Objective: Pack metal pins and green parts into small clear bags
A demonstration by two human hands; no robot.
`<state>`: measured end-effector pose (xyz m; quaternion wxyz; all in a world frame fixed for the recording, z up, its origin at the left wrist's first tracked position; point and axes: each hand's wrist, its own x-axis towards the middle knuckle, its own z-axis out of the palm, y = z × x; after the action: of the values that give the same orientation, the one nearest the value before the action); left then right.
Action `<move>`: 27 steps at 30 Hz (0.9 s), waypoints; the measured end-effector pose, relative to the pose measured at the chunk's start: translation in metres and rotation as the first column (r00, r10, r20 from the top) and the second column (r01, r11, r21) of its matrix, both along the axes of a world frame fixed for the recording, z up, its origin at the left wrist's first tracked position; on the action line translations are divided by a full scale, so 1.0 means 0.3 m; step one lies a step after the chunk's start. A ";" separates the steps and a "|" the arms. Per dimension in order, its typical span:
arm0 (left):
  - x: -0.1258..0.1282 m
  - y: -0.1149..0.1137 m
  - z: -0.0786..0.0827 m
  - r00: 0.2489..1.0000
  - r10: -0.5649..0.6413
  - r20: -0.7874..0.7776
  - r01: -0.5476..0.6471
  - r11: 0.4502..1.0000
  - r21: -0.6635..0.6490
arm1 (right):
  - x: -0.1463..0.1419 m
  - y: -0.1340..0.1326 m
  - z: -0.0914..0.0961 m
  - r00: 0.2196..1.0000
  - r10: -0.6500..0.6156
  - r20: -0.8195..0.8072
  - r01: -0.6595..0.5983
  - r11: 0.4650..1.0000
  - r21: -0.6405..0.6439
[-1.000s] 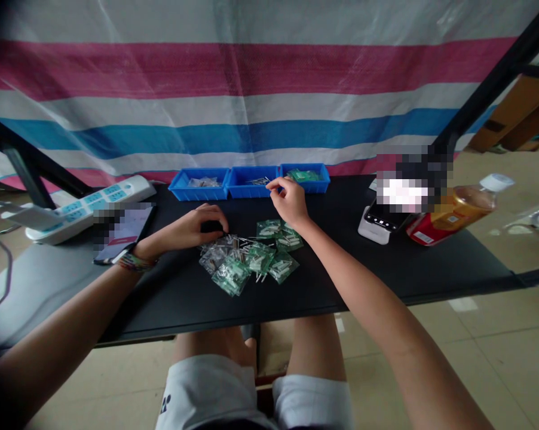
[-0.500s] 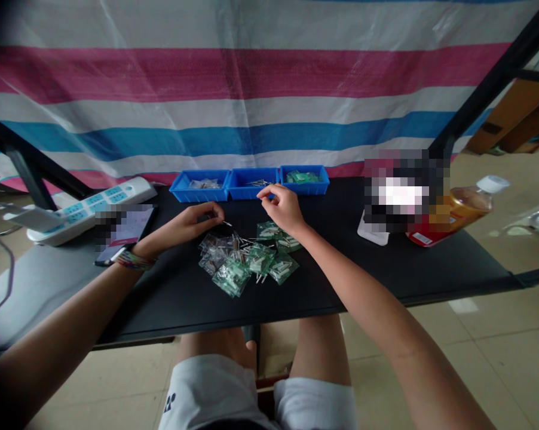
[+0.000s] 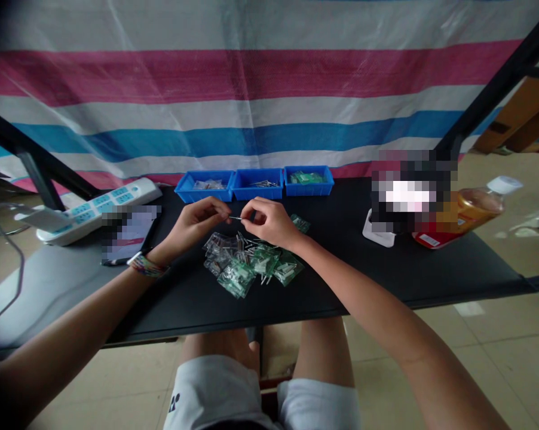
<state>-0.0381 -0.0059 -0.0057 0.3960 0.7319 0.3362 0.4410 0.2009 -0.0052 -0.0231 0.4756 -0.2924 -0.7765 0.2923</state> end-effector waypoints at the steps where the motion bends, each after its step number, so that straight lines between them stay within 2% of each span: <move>1: 0.000 0.000 -0.002 1.000 -0.002 0.006 0.002 1.000 -0.004 | -0.001 -0.001 0.000 1.000 -0.001 -0.003 0.001 1.000 0.007; 7: 0.004 -0.008 -0.004 1.000 -0.020 0.012 0.020 0.999 -0.032 | -0.006 0.005 -0.007 1.000 -0.029 -0.002 0.029 0.998 -0.052; 14: 0.016 -0.008 -0.015 0.994 0.043 -0.105 -0.041 0.999 0.025 | -0.005 0.016 -0.019 0.998 -0.055 -0.018 0.052 0.987 -0.151; 20: 0.018 -0.004 -0.025 0.988 0.114 -0.100 -0.113 0.993 0.020 | -0.013 0.014 -0.030 1.000 -0.011 -0.018 0.007 0.981 -0.193; 27: 0.019 -0.006 -0.020 0.980 0.169 -0.103 -0.168 0.986 0.015 | -0.029 -0.007 -0.013 0.993 0.031 -0.115 -0.061 0.960 -0.272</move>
<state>-0.0324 -0.0076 -0.0116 0.3368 0.7240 0.4159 0.4352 0.1923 -0.0073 -0.0269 0.4653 -0.3210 -0.7076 0.4241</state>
